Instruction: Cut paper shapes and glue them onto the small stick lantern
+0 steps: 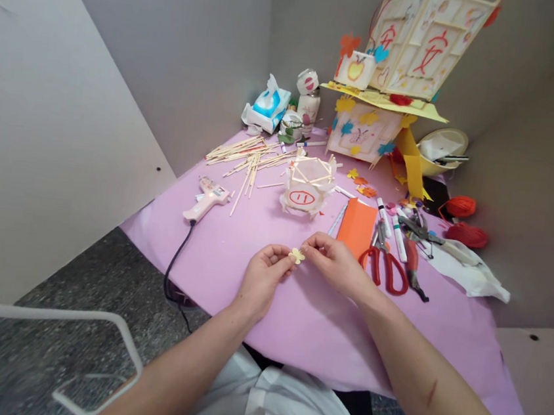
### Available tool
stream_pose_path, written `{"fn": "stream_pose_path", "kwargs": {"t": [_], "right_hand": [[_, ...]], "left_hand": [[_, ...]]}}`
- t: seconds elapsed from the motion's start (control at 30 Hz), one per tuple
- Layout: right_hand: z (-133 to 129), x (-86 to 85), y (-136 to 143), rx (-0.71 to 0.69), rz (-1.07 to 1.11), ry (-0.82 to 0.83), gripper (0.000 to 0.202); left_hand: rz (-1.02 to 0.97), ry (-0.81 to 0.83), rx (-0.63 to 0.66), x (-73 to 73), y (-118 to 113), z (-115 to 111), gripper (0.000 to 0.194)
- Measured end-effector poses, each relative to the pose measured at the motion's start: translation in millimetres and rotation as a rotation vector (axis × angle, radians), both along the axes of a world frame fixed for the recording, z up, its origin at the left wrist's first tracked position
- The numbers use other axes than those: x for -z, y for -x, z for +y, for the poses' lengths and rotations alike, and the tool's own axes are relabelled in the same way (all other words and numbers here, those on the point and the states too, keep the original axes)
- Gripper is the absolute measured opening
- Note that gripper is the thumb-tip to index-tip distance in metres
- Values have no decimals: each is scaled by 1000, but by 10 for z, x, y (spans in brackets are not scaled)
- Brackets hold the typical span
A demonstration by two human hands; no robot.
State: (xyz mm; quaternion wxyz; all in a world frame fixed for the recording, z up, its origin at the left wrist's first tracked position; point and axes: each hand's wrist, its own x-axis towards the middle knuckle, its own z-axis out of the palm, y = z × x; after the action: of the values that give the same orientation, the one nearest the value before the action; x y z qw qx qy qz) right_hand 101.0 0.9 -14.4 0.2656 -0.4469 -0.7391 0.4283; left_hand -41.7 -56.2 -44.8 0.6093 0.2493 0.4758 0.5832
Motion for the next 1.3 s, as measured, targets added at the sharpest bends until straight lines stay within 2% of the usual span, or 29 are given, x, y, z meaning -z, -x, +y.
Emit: {"fn": "stream_pose_path", "kwargs": {"t": [0.43,0.83,1.17,1.3], "right_hand": [[25,-13,2,48,54,-5,27],[-5,68,51,28,227,183,19],[14,90,49,48,253,97,18],[-13,74,54,15,200,-45,16]], "left_hand": [[-69,17,-26,-11,5,-3,24],[-176,14,-27,-10,18,-4,27],[-184,35,-4,-33,18,-16,29],[-144,-1,-19,-55,10,-22,33]]}}
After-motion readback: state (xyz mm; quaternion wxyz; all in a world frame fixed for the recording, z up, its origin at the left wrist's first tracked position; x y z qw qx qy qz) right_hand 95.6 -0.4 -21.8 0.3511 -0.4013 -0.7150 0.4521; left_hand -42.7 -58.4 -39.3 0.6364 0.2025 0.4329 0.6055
